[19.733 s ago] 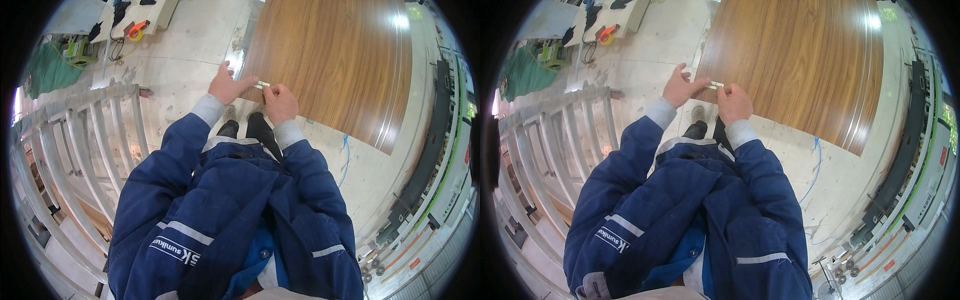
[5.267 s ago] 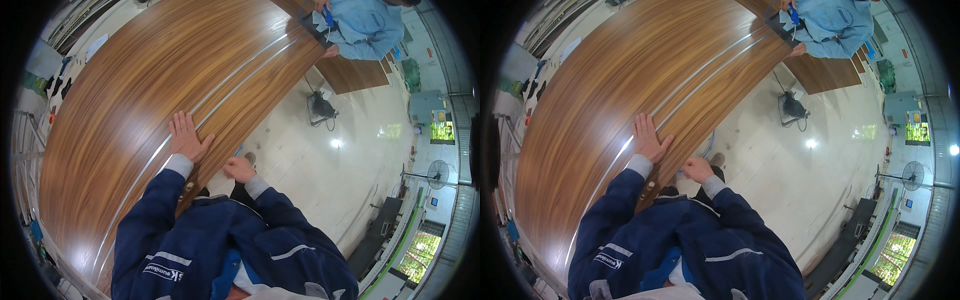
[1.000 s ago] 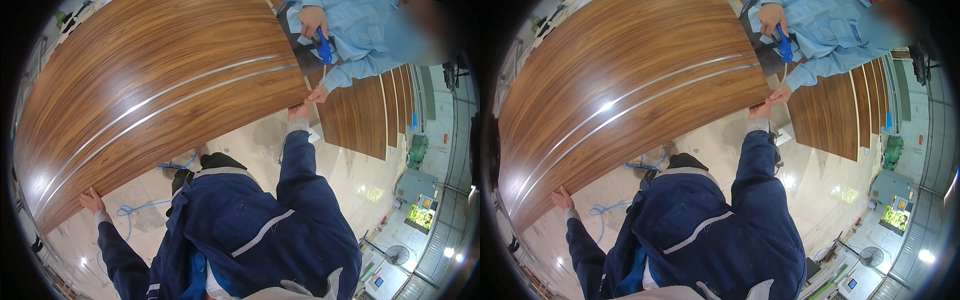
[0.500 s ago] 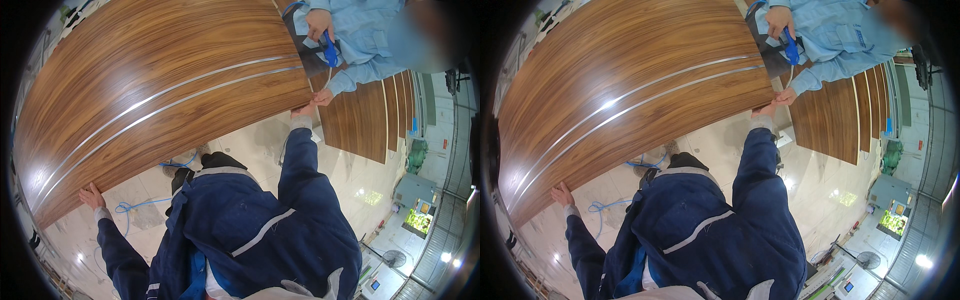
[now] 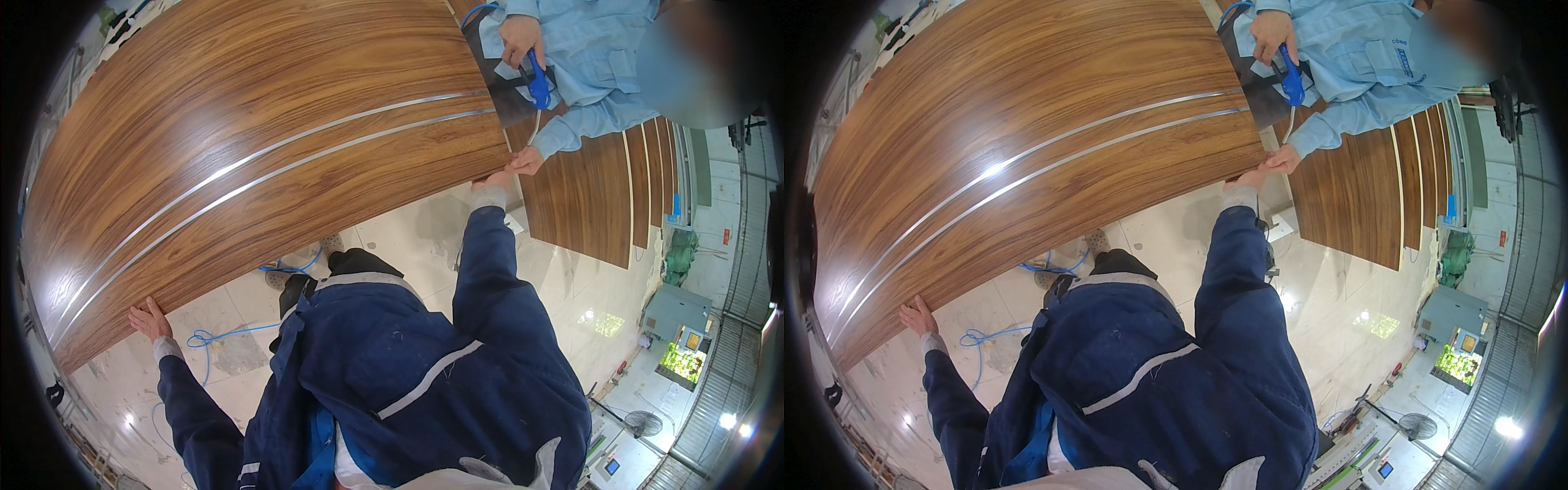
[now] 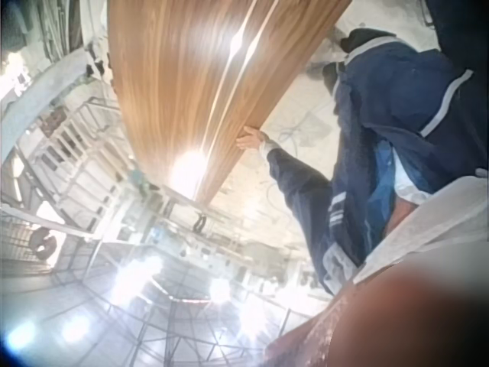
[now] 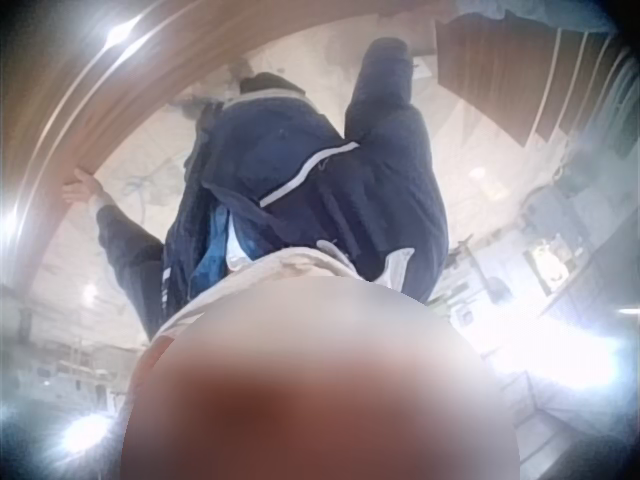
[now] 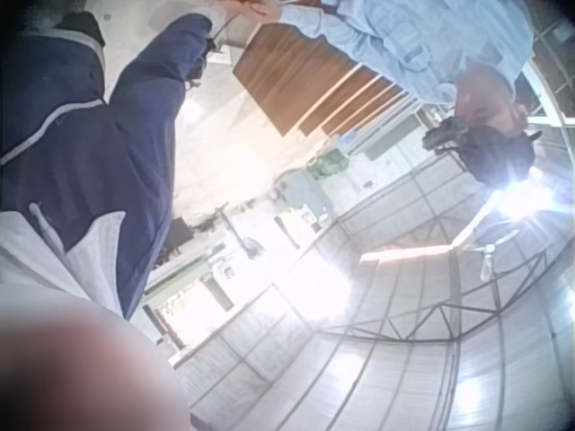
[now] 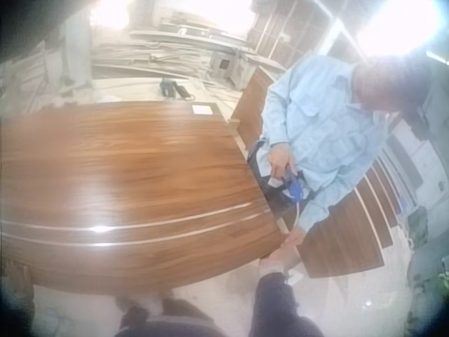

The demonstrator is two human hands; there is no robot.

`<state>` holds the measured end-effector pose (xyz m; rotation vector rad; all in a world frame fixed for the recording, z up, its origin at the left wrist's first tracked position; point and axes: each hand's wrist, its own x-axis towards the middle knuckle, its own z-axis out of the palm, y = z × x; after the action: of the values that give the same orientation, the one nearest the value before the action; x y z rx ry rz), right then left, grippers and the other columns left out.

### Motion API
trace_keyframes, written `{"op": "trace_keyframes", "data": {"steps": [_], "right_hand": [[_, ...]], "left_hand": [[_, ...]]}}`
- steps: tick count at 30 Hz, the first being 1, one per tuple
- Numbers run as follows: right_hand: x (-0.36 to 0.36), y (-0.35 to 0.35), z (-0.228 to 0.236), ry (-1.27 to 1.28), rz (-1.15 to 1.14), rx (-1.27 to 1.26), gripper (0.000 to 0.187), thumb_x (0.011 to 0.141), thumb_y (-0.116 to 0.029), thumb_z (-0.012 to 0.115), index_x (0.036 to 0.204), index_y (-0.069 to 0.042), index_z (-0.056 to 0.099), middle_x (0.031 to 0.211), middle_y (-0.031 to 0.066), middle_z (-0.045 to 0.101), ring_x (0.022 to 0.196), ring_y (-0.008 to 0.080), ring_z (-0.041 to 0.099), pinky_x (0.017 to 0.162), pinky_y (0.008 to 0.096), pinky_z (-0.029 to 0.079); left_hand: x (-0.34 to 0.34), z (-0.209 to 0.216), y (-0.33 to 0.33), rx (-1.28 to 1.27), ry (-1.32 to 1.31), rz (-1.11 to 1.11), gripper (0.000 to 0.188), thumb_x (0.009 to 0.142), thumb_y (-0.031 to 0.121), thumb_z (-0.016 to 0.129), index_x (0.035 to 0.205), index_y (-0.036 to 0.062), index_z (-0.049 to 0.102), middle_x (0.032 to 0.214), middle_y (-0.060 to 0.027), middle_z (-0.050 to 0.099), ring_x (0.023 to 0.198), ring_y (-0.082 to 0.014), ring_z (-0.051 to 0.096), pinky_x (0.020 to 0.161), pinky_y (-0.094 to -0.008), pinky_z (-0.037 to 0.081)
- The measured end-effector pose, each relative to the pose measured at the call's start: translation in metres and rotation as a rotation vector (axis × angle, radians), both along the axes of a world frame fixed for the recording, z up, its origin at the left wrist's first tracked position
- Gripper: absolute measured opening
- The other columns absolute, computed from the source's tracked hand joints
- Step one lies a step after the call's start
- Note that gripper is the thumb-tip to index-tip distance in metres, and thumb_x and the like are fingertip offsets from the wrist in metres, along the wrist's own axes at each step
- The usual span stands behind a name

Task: The person walks through a workshop, retrieves a small label, and applies it to a large curved wooden panel. They then carry the panel with a coworker across the room.

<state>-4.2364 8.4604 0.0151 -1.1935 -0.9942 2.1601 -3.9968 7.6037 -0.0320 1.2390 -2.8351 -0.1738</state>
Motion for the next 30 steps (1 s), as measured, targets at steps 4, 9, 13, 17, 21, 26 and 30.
{"op": "trace_keyframes", "data": {"steps": [4,9,13,17,21,26,30], "right_hand": [[0.001,-0.013,-0.005,-0.117,-0.040,0.029,0.051,0.100,-0.053,0.034,0.135,-0.020,0.048,0.142,0.0017,0.050,0.127,0.0248,0.050,0.101,0.0466,0.044],[-0.005,-0.031,-0.016,-0.137,-0.080,0.072,0.053,0.102,-0.050,0.030,0.142,-0.016,0.042,0.149,0.0021,0.042,0.128,0.0244,0.047,0.100,0.0421,0.045],[-0.006,-0.039,-0.019,-0.224,-0.269,0.318,0.066,0.097,-0.056,0.037,0.139,-0.006,0.048,0.138,0.0121,0.054,0.122,0.0295,0.053,0.103,0.0420,0.040],[0.007,-0.040,-0.007,-0.263,-0.063,0.322,0.059,0.098,-0.049,0.037,0.130,-0.003,0.052,0.131,0.0137,0.057,0.115,0.0299,0.055,0.098,0.0397,0.043],[0.002,-0.025,-0.009,-0.328,0.055,0.331,0.053,0.098,-0.042,0.036,0.122,0.001,0.056,0.124,0.0152,0.060,0.107,0.0304,0.057,0.093,0.0375,0.047],[-0.003,0.012,-0.046,-0.466,0.022,0.289,0.059,0.095,-0.045,0.036,0.131,-0.001,0.051,0.130,0.0171,0.058,0.110,0.0328,0.056,0.094,0.0462,0.045],[-0.004,0.027,-0.062,-0.534,0.099,0.433,0.059,0.096,-0.046,0.034,0.130,-0.002,0.053,0.129,0.0180,0.058,0.113,0.0337,0.055,0.095,0.0466,0.045]], "left_hand": [[0.002,0.001,0.000,-0.002,-0.019,-0.042,0.087,0.096,0.063,0.036,0.151,-0.0024,0.016,0.157,-0.0290,0.007,0.147,-0.0423,0.002,0.120,-0.0479,0.004],[0.005,-0.011,-0.012,-0.021,-0.007,-0.021,0.086,0.096,0.062,0.036,0.150,-0.0029,0.018,0.157,-0.0297,0.010,0.146,-0.0434,0.006,0.119,-0.0485,0.004],[0.009,-0.031,-0.033,-0.066,-0.011,-0.127,0.084,0.096,0.061,0.038,0.150,-0.0028,0.023,0.156,-0.0303,0.014,0.146,-0.0432,0.008,0.119,-0.0494,0.004],[0.020,-0.033,-0.026,-0.040,0.056,-0.185,0.083,0.092,0.056,0.053,0.146,-0.0042,0.031,0.154,-0.0301,0.020,0.145,-0.0432,0.014,0.119,-0.0507,0.006],[0.000,-0.018,0.054,-0.054,0.431,0.281,0.090,0.095,0.053,0.046,0.147,-0.0131,0.015,0.154,-0.0346,0.014,0.146,-0.0453,0.009,0.121,-0.0453,0.009],[-0.044,0.007,0.171,1.330,1.495,0.785,0.076,0.094,0.061,0.049,0.140,0.0007,0.040,0.133,-0.0143,0.056,0.121,-0.0298,0.054,0.102,-0.0430,0.044],[-0.040,0.036,0.215,1.515,1.436,0.847,0.057,0.093,0.043,0.064,0.132,0.0045,0.047,0.126,-0.0114,0.059,0.111,-0.0269,0.060,0.092,-0.0433,0.050]]}}
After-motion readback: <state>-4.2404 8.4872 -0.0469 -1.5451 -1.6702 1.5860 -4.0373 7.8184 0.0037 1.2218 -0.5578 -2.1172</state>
